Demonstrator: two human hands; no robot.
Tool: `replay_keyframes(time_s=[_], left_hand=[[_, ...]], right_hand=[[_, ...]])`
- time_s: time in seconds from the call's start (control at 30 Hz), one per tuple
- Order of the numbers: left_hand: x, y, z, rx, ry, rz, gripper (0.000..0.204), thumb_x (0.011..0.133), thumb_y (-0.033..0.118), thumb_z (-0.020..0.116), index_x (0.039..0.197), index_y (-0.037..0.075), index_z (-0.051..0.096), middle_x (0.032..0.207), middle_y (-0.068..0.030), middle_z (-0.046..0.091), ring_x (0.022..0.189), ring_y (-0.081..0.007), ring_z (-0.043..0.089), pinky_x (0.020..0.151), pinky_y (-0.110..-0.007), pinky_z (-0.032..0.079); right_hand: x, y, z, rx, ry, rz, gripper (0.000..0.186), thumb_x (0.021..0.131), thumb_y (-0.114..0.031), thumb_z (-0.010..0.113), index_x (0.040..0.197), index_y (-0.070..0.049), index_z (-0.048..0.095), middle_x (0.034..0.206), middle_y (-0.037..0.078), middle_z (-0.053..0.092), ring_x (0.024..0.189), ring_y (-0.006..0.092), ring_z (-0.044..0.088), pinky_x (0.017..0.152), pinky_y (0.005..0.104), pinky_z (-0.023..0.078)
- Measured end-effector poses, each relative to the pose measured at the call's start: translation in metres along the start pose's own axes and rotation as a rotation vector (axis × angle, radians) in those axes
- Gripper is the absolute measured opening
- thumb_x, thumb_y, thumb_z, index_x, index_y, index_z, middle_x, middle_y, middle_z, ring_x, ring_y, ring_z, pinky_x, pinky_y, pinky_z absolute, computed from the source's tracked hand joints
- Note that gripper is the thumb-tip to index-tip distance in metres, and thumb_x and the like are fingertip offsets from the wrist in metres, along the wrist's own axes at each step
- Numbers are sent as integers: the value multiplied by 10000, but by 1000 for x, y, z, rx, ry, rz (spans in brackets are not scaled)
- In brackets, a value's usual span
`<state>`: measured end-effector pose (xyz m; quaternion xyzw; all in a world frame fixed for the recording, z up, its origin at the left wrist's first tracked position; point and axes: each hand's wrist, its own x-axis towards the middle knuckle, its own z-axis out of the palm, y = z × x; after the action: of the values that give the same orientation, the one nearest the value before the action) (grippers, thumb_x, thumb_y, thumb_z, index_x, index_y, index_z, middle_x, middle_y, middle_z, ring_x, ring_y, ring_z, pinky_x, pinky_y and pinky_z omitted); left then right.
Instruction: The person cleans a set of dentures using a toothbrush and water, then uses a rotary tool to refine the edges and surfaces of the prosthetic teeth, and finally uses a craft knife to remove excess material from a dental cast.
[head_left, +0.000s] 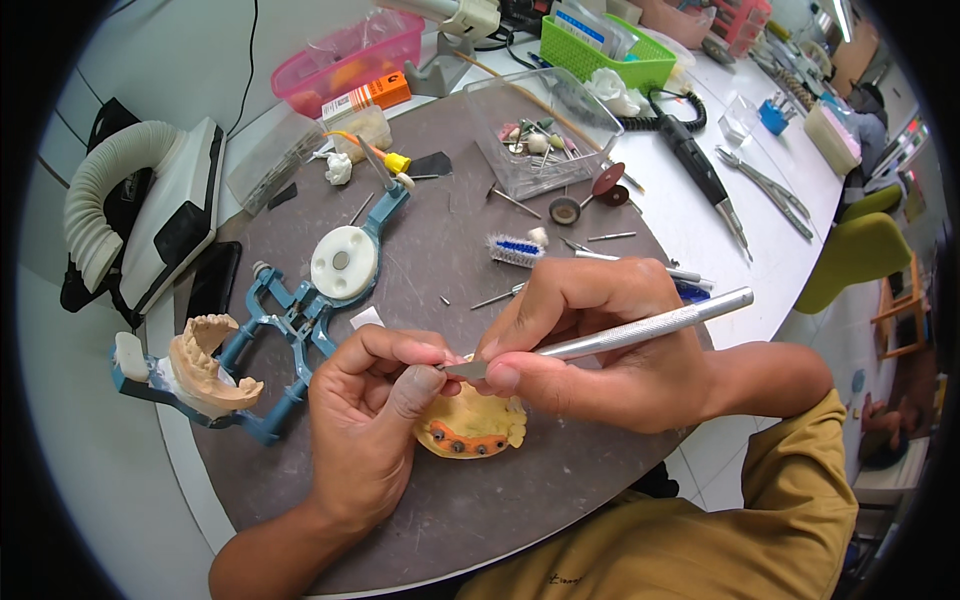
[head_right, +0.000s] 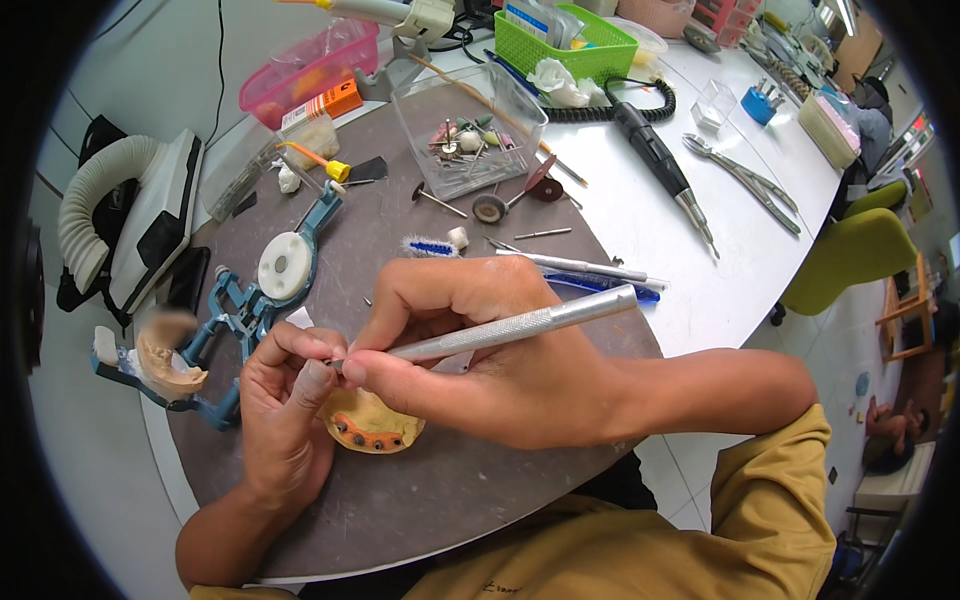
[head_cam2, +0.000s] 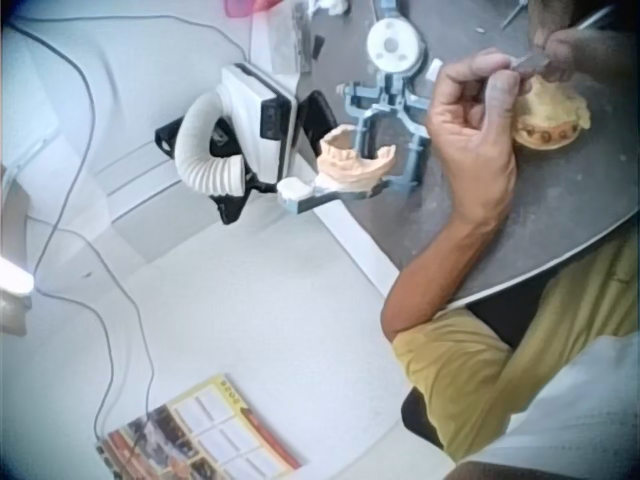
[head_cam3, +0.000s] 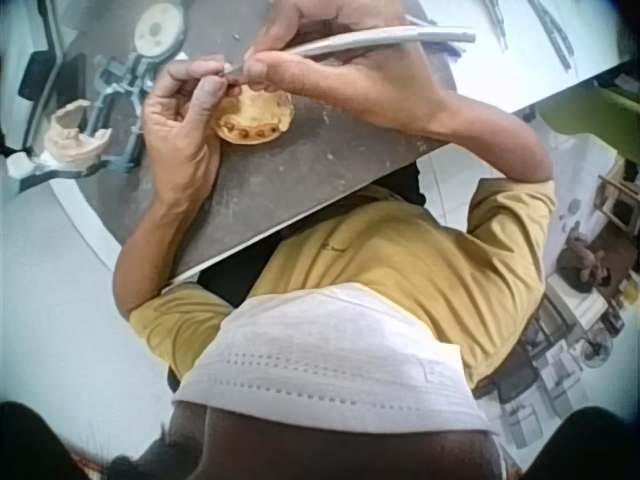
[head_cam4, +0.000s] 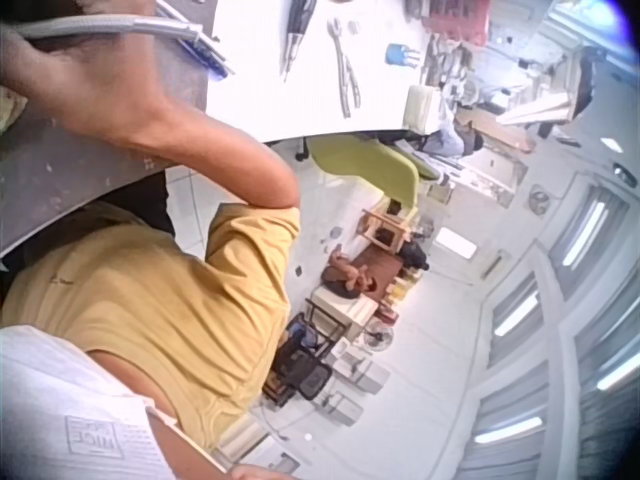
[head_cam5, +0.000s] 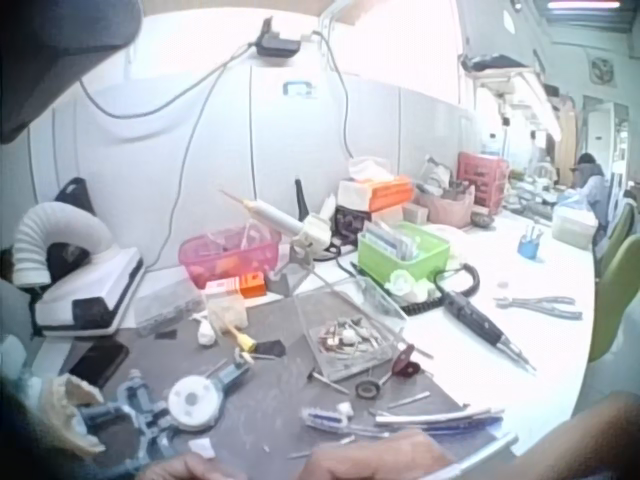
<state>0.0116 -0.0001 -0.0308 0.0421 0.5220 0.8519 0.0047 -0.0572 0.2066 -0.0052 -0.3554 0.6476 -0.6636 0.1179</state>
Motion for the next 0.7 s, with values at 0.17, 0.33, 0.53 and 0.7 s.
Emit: replay_keyframes(time_s=[0.17,0.33,0.53,0.7], left_hand=[[0,1,1,40,18,2,124,949,11,663,1062,-18,621,1058,-119,677,948,-164,685,875,-298,575],[0,1,2,19,31,-5,123,961,26,653,1069,-21,619,1045,-117,681,931,-168,690,871,-299,576],[2,2,4,-24,36,-23,118,981,72,641,1060,-12,617,1024,-115,686,935,-169,687,861,-289,568],[1,2,0,-20,11,-14,120,993,102,631,1053,-2,619,1005,-111,684,951,-168,677,852,-288,551]], right_hand=[[-1,1,1,83,7,-8,121,908,-45,717,921,33,626,874,73,691,781,50,627,639,209,480],[-1,-9,-5,49,-55,60,154,914,-25,711,979,60,602,982,179,719,907,146,710,791,271,572],[-6,-17,-7,135,25,92,162,890,-17,737,975,63,624,933,168,725,852,150,712,741,264,561],[-18,-29,-19,-410,-41,-246,223,784,4,819,974,48,711,852,150,718,717,190,704,612,261,528]])
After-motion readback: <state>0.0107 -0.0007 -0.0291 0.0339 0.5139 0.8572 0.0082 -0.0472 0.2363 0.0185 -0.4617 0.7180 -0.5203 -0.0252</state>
